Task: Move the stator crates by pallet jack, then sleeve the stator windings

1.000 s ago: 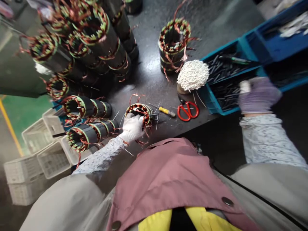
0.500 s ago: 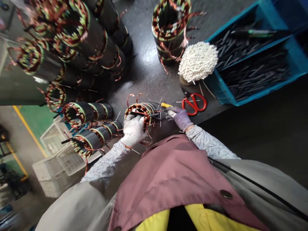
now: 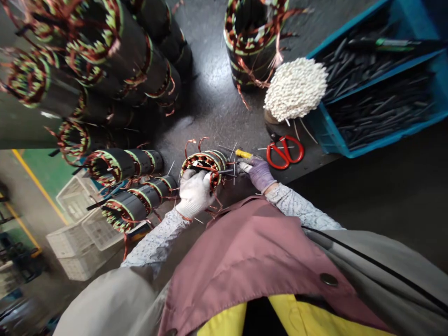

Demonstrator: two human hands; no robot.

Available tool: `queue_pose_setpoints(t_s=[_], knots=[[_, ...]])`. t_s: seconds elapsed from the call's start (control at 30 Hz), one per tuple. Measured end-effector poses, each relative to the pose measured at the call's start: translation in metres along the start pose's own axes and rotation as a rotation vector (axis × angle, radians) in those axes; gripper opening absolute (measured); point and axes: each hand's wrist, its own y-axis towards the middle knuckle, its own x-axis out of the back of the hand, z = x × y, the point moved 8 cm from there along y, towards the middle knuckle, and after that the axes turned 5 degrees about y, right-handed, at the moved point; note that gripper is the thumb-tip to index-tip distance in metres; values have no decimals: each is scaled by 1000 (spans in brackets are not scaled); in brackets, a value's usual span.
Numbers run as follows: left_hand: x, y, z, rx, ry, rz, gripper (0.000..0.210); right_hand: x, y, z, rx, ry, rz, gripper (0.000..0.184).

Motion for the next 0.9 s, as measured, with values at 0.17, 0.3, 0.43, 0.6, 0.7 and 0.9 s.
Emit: queue_pose_setpoints(t_s=[0.17, 0.3, 0.43, 0.6, 0.7, 0.9], knots=[[0, -2, 0, 5, 9, -16, 32, -5, 5, 17, 44, -183, 87, 9], [2, -2, 0, -7, 22, -36, 31, -6, 0, 14, -84, -107, 174, 18], [4, 1, -2, -15, 19, 1, 31, -21, -1, 12, -215, -102, 223, 14], [4, 1, -3, -10, -32, 48, 34, -26, -2, 18, -359, -89, 392, 30], [1, 0, -1, 3, -40, 69, 33, -26, -2, 14, -463, -134, 500, 34], [-2, -1, -2, 4, -43, 63, 36, -54, 11, 19, -317, -382, 515, 27]])
